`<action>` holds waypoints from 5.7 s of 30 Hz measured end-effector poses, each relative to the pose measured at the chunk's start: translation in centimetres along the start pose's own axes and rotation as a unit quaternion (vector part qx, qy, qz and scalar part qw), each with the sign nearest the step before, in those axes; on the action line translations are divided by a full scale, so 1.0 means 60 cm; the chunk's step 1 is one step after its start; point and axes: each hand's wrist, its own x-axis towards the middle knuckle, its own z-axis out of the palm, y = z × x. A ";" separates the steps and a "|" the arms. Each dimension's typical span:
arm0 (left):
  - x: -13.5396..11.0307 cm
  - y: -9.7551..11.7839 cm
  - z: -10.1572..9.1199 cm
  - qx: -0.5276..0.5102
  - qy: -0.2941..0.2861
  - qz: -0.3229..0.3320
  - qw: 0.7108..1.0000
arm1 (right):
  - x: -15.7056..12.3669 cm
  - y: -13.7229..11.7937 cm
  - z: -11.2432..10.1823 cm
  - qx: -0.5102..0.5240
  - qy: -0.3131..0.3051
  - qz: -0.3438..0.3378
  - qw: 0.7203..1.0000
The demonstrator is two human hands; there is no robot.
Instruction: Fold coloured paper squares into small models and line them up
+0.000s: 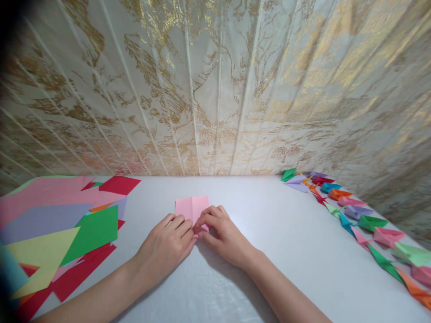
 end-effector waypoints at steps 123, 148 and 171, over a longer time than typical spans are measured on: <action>-0.096 -0.014 -0.051 -0.185 -0.057 0.010 0.981 | 0.004 -0.031 0.031 -0.090 -0.042 0.097 0.990; -0.088 -0.006 -0.055 -0.218 -0.082 0.012 0.973 | -0.009 -0.021 0.033 -0.185 0.004 0.107 0.977; -0.085 0.000 -0.061 -0.240 -0.096 -0.009 0.966 | -0.012 -0.045 0.038 -0.157 0.002 0.146 0.977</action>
